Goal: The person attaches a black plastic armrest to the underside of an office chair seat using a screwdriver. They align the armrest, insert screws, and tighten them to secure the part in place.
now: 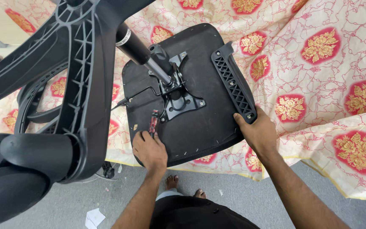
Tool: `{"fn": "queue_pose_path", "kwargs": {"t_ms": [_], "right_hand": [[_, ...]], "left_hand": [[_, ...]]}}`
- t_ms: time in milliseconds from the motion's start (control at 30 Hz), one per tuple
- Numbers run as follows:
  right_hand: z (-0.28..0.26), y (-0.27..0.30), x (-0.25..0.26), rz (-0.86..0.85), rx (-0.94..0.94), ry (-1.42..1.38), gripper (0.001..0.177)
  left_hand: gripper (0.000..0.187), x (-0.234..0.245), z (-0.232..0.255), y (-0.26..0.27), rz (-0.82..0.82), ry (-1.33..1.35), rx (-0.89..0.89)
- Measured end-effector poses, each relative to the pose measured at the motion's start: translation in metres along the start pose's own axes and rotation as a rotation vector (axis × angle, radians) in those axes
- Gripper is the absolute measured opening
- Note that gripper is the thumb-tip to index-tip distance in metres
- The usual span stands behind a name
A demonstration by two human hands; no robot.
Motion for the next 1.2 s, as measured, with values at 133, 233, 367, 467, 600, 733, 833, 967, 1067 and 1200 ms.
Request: {"fn": "queue_pose_path", "kwargs": {"t_ms": [133, 233, 367, 467, 600, 733, 833, 967, 1067, 1200], "right_hand": [[0.003, -0.006, -0.002, -0.046, 0.093, -0.116, 0.082], [-0.009, -0.008, 0.000, 0.003, 0.286, -0.143, 0.078], [-0.026, -0.007, 0.003, 0.124, 0.477, -0.124, 0.049], [-0.047, -0.004, 0.003, 0.141, 0.620, -0.168, 0.030], [-0.050, -0.015, 0.001, -0.072, 0.465, -0.625, 0.035], [-0.063, -0.018, 0.006, -0.132, 0.425, -0.942, 0.046], [-0.072, -0.027, 0.013, -0.124, 0.437, -0.991, 0.052], [-0.083, -0.042, 0.036, -0.182, 0.493, -0.895, 0.057], [-0.091, -0.049, 0.051, -0.295, 0.537, -0.854, 0.060], [-0.104, -0.048, 0.071, -0.384, 0.649, -0.731, 0.055]], "left_hand": [[0.028, 0.025, 0.059, 0.024, 0.005, 0.148, -0.280], [0.029, 0.032, 0.100, 0.035, -0.091, 0.273, -0.435], [0.028, 0.029, 0.156, 0.034, -0.259, 0.413, -0.511], [0.023, 0.040, 0.188, 0.022, -0.282, 0.578, -0.513], [0.017, 0.043, 0.221, 0.008, -0.475, 0.712, -0.459], [0.024, 0.054, 0.243, -0.003, -0.590, 0.948, -0.398], [0.030, 0.060, 0.263, -0.009, -0.650, 1.036, -0.405], [0.039, 0.073, 0.284, -0.017, -0.669, 0.983, -0.545], [0.036, 0.087, 0.294, -0.020, -0.680, 1.020, -0.650], [0.034, 0.095, 0.304, -0.014, -0.784, 0.992, -0.617]]}}
Point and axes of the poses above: each hand's wrist, its own y-axis away from the middle knuckle, its own x-axis out of the back of the hand, z = x × y, the point moved 9 cm from there along -y, towards the middle knuckle, and after that the axes turned 11 degrees about -y, right-handed, at the moved point
